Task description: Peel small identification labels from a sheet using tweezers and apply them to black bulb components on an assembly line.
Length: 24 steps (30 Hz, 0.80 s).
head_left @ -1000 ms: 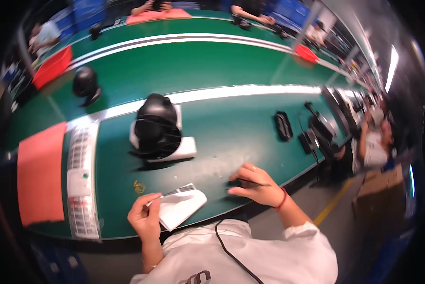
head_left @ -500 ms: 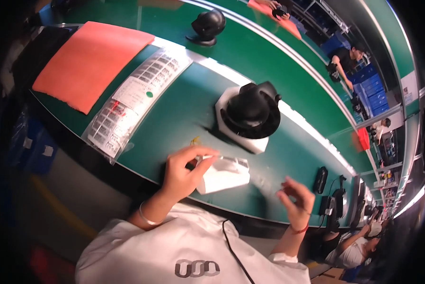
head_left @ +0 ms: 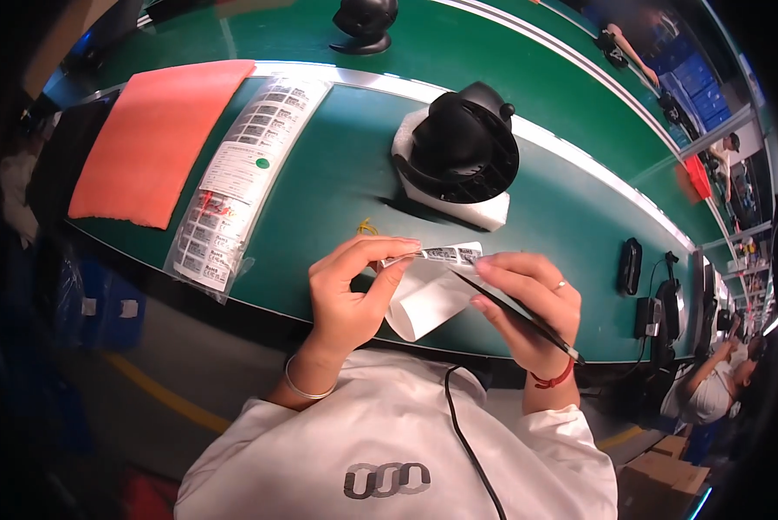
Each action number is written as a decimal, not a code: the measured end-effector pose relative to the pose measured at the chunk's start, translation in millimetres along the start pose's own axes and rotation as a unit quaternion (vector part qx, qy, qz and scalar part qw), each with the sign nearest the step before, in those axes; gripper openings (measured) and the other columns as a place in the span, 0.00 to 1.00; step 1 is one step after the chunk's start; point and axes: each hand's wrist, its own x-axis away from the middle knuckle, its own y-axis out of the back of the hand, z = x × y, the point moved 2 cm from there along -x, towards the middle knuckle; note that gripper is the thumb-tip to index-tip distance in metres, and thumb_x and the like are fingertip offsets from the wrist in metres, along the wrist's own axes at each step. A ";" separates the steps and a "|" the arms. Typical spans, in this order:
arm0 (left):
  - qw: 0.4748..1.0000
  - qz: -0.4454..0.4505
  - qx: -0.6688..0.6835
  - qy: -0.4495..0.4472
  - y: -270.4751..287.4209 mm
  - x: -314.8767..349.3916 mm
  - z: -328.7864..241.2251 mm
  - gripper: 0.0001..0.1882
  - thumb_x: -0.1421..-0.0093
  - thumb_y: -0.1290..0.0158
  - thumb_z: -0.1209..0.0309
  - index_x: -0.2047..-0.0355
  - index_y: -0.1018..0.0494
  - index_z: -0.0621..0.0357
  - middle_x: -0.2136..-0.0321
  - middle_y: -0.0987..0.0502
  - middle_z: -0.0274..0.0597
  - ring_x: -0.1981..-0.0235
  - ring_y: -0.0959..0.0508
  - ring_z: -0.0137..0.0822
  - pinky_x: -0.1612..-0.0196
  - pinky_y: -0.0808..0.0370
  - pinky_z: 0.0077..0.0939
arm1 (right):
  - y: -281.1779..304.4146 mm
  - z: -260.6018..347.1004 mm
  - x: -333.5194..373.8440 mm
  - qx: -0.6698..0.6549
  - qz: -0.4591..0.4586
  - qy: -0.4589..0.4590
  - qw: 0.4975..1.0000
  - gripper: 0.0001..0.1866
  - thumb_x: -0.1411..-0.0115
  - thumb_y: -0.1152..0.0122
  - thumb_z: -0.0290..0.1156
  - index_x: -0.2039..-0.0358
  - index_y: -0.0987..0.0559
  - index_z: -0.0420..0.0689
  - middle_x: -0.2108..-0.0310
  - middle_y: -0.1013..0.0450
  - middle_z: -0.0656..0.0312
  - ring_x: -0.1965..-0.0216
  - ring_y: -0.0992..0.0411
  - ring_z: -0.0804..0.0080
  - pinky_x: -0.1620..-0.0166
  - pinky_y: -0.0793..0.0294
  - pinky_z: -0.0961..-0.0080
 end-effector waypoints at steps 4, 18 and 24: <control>1.000 0.008 -0.011 -0.027 1.3 0.1 -0.6 0.09 0.47 0.43 0.85 0.66 0.21 0.63 0.67 0.18 0.43 0.68 0.20 0.33 0.70 0.26 0.21 | -8.0 -2.5 -4.3 0.006 0.015 0.012 1.000 0.14 0.54 0.31 0.19 0.65 0.19 0.38 0.65 0.23 0.55 0.65 0.24 0.62 0.61 0.25 0.73; 0.991 0.050 -0.094 -0.080 8.6 -5.0 7.7 0.14 0.55 0.47 0.88 0.70 0.20 0.59 0.69 0.17 0.41 0.70 0.19 0.35 0.67 0.27 0.23 | -9.9 -16.2 -6.9 -0.090 0.008 -0.055 0.994 0.09 0.51 0.35 0.14 0.68 0.18 0.36 0.69 0.21 0.56 0.67 0.23 0.67 0.65 0.24 0.76; 0.988 0.089 -0.075 -0.099 15.8 -6.1 9.7 0.17 0.59 0.50 0.89 0.70 0.20 0.59 0.69 0.17 0.41 0.71 0.19 0.36 0.67 0.26 0.24 | -4.7 -21.6 -12.1 -0.052 -0.038 -0.040 0.997 0.09 0.52 0.36 0.12 0.69 0.18 0.36 0.69 0.21 0.55 0.69 0.23 0.67 0.66 0.24 0.77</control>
